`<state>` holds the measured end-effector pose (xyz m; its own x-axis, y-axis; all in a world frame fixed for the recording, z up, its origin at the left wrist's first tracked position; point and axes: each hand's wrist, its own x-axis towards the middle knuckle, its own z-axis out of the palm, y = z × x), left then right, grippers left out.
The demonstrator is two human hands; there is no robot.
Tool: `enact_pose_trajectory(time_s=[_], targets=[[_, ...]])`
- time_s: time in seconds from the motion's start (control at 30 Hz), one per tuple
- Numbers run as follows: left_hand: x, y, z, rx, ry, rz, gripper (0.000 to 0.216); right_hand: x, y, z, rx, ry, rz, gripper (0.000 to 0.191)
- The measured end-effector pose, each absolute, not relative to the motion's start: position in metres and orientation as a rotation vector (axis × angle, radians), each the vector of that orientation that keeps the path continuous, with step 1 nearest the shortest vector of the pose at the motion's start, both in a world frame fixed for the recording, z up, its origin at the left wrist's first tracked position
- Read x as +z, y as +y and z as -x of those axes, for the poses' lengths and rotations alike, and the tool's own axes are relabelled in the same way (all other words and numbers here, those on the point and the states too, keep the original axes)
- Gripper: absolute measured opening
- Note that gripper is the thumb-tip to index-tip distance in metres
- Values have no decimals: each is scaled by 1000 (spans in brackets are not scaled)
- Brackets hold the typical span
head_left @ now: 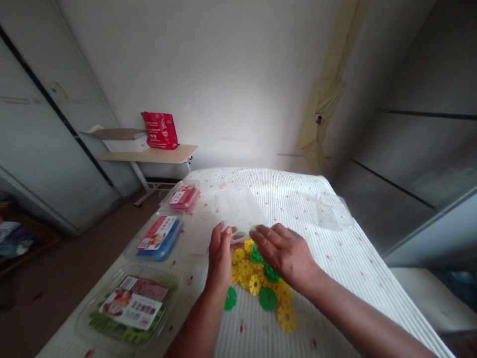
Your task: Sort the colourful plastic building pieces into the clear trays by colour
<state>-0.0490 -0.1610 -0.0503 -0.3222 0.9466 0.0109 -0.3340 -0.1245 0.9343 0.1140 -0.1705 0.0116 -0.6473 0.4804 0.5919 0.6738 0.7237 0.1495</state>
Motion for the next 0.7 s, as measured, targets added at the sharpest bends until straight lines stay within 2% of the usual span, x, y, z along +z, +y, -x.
enact_pose_trajectory(time_s=[0.17,0.43,0.7], targets=[[-52,-166,46,1484,1216,-1047,48,7,-157,-126,-516,-2456,946,17],[-62,-162,58,1519,1359,-1195,42,-18,-89,-208,-784,-2391,1303,23],[-67,-159,60,1526,1392,-1212,37,-30,-80,-224,-807,-2381,1600,26]])
